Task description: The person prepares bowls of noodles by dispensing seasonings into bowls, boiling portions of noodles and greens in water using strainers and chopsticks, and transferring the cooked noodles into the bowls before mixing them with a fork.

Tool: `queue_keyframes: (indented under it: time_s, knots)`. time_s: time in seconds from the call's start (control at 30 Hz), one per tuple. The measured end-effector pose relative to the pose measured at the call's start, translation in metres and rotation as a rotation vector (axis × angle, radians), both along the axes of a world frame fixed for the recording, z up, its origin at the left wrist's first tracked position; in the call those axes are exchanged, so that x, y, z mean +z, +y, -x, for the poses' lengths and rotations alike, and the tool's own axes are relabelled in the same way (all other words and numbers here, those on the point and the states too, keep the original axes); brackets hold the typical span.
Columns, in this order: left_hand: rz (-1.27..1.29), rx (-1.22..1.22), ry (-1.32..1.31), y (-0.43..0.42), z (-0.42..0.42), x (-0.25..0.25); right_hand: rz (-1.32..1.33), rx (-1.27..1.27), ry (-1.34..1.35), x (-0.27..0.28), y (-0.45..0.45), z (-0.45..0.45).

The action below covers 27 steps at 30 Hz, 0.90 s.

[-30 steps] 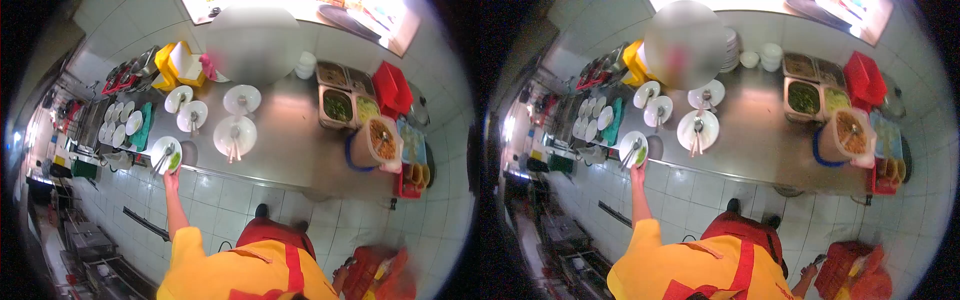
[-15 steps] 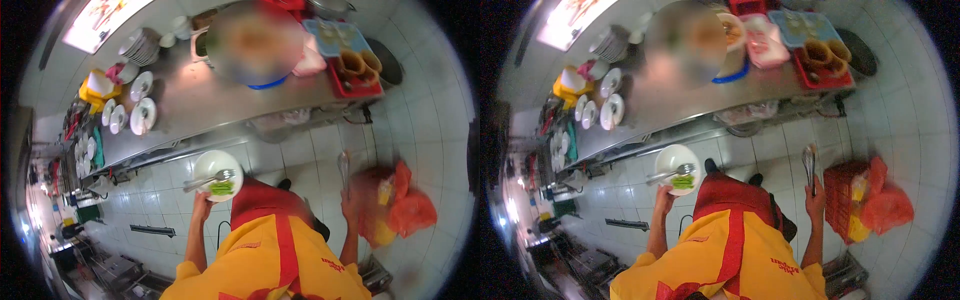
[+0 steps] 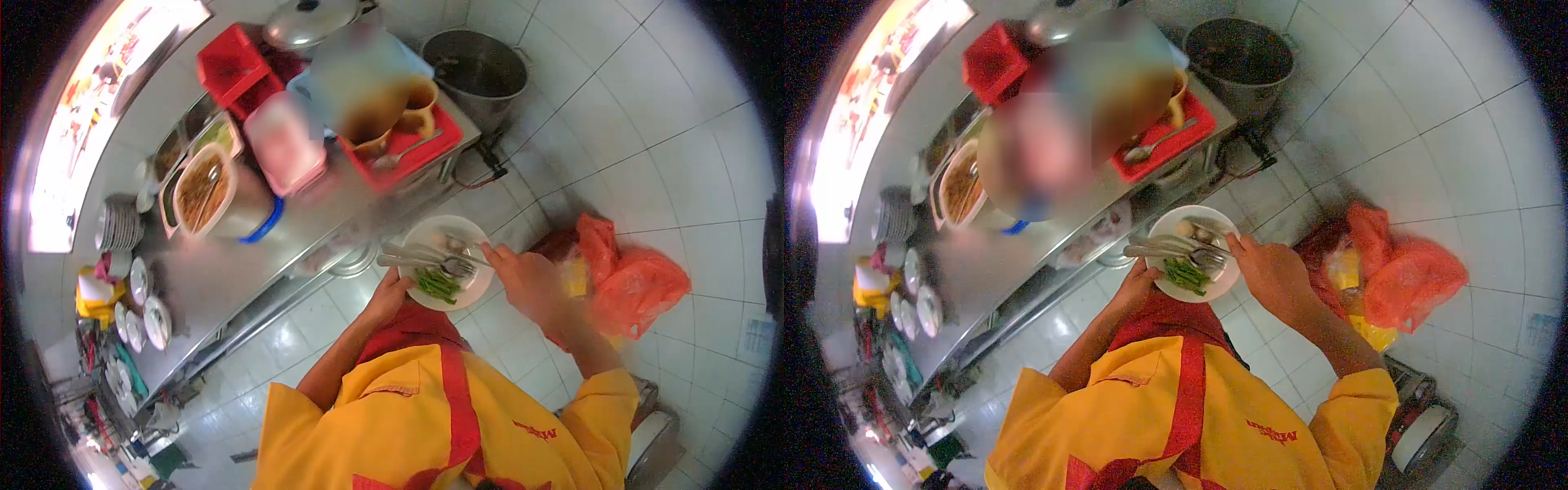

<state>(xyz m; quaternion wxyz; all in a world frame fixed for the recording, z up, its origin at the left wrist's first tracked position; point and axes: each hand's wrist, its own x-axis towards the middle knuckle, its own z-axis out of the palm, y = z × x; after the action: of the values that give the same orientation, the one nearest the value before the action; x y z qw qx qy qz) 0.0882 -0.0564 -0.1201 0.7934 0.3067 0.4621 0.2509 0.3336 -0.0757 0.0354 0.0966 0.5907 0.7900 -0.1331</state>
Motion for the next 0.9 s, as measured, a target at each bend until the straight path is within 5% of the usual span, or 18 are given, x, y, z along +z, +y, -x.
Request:
queue_keyframes:
  time_s: [0.13,0.33,0.47,0.57,0.7,0.73,0.8,0.9]
  knots:
    - [0.039,-0.081,-0.157,0.066,-0.074,-0.002,0.021,0.012,-0.080,0.022,0.055,-0.063]
    - [0.010,-0.107,-0.070,0.138,-0.160,-0.004,0.094,-0.191,0.081,0.091,0.128,-0.173]
    - [-0.028,-0.152,-0.041,0.177,-0.208,-0.017,-0.057,-0.282,0.350,0.086,0.211,-0.249]
    - [-0.074,-0.117,0.133,0.211,-0.236,0.026,-0.029,-0.293,0.331,0.024,0.310,-0.307]
    - [-0.019,0.071,0.180,0.213,-0.267,-0.006,0.157,-0.193,0.290,-0.114,0.449,-0.315]
    - [-0.213,0.133,0.249,0.212,-0.278,-0.014,0.195,-0.188,0.286,-0.157,0.484,-0.310]
    - [0.007,0.451,0.106,0.220,-0.301,-0.014,0.560,-0.385,0.459,-0.180,0.531,-0.274]
    - [0.071,0.614,0.145,0.209,-0.321,-0.026,0.582,-0.483,0.695,-0.279,0.568,-0.228]
